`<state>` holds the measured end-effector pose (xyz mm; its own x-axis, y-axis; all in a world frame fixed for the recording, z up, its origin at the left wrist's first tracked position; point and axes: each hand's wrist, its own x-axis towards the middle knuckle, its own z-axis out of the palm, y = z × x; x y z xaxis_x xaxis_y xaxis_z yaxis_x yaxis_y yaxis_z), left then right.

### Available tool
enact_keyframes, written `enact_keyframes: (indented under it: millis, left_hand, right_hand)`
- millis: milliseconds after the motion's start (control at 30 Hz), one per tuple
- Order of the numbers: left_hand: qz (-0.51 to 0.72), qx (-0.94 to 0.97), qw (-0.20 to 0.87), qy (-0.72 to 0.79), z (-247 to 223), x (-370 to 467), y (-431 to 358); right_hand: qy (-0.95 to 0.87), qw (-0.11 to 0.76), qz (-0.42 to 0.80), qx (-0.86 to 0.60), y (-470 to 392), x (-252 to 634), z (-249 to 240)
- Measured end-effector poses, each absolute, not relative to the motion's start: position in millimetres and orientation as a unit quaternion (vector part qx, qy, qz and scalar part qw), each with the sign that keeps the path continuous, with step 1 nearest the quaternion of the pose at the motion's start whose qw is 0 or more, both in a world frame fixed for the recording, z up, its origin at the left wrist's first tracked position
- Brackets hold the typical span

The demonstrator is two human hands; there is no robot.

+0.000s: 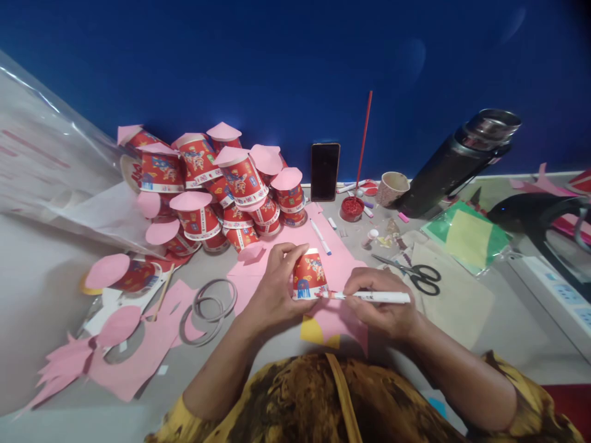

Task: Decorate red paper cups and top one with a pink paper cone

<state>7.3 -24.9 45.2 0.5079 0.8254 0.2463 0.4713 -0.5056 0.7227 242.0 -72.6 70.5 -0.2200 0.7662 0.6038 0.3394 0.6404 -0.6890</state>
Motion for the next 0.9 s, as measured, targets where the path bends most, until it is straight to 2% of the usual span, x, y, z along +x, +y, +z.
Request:
enact_keyframes:
  millis: [900]
  left_hand:
    - [0.283, 0.823, 0.298, 0.392, 45.4, 10.7, -25.2]
  right_hand:
    - [-0.761, 0.485, 0.211, -0.375, -73.0, 241.1, 69.2]
